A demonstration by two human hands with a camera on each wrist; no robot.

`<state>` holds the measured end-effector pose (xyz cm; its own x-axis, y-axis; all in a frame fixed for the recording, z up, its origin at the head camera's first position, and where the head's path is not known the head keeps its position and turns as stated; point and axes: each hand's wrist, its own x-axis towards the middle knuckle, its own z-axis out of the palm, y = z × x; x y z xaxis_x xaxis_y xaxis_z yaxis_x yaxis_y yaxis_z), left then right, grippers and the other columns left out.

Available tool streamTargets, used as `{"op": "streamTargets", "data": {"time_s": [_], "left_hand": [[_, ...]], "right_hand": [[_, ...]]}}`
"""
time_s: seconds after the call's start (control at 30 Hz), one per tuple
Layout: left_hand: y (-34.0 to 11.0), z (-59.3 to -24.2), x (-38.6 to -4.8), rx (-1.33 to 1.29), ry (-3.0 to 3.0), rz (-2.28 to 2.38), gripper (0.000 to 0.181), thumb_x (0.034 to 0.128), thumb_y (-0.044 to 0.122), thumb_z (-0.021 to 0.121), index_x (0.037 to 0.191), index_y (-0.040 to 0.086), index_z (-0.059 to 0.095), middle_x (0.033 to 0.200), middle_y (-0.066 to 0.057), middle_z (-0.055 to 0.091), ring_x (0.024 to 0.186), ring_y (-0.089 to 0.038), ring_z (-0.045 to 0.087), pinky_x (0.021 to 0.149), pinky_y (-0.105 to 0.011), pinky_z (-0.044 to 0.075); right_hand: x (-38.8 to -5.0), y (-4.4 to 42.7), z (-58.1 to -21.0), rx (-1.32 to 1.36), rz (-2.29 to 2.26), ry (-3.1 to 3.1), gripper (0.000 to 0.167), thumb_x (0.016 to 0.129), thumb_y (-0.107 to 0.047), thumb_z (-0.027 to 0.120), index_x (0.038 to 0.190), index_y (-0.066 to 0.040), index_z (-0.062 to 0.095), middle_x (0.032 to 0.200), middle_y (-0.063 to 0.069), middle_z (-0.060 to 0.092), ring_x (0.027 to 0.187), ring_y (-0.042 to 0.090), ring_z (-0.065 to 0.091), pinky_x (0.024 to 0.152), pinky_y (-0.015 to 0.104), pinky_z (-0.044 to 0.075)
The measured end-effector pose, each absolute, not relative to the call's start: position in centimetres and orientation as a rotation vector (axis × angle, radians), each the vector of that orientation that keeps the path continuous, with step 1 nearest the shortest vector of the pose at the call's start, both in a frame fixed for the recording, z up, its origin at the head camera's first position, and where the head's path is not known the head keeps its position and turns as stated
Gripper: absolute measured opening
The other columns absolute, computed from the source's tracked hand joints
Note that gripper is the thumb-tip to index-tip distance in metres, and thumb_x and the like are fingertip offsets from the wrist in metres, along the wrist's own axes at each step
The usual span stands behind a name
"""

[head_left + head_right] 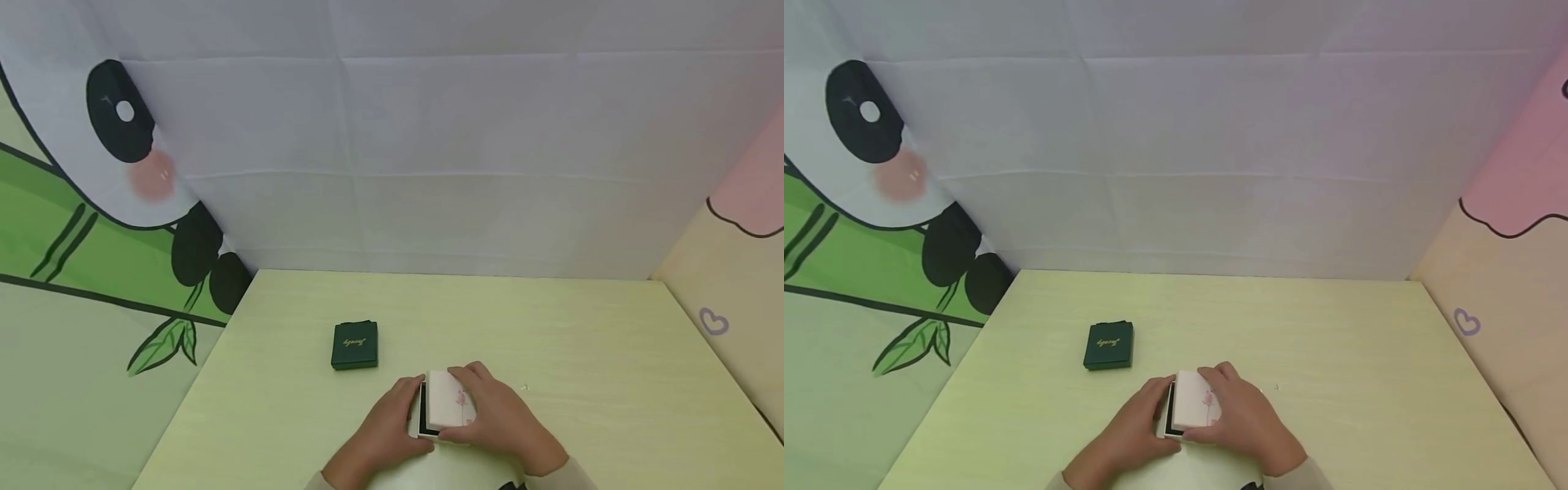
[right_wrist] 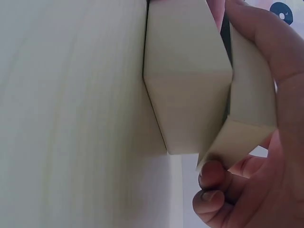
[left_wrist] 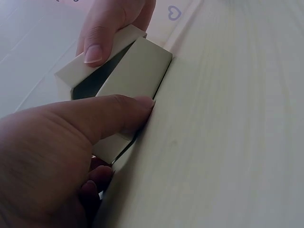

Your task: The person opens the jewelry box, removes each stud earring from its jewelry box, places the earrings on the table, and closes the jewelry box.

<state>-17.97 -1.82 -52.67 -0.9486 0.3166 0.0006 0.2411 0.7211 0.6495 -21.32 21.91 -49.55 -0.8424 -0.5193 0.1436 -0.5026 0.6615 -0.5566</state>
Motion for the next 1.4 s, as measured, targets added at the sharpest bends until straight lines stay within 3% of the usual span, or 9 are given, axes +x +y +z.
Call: {"op": "streamTargets", "data": {"time_s": [0.4,1.03,1.4], "left_hand": [[-2.0,-52.6,-18.2,0.489,2.837,1.070,0.103,0.0712,0.030,0.093,0.156,0.013,0.038,0.146,0.003,0.049,0.125,-0.013,0.051,0.106,-0.038,0.045],[-1.9,-52.5,-18.0,0.460,2.812,1.058,0.103,0.0750,0.038,0.092,0.157,0.010,0.037,0.147,0.001,0.048,0.128,-0.015,0.051,0.108,-0.040,0.044],[-1.8,-52.6,-17.9,0.443,2.813,1.060,0.107,0.0722,0.039,0.094,0.157,0.006,0.036,0.149,-0.002,0.047,0.129,-0.017,0.050,0.108,-0.041,0.044]], "right_hand": [[-21.0,20.8,-49.0,-0.830,-0.886,2.887,0.094,0.066,-0.071,0.085,0.139,-0.019,0.058,0.120,-0.012,0.051,0.079,0.004,0.049,0.065,0.025,0.043],[-20.5,20.4,-48.9,-0.849,-0.863,2.866,0.094,0.064,-0.068,0.088,0.139,-0.020,0.057,0.120,-0.010,0.051,0.078,0.004,0.050,0.065,0.025,0.045],[-20.5,20.2,-49.3,-0.856,-0.814,2.887,0.095,0.064,-0.068,0.088,0.140,-0.021,0.058,0.121,-0.009,0.051,0.078,0.005,0.050,0.064,0.026,0.044]]}}
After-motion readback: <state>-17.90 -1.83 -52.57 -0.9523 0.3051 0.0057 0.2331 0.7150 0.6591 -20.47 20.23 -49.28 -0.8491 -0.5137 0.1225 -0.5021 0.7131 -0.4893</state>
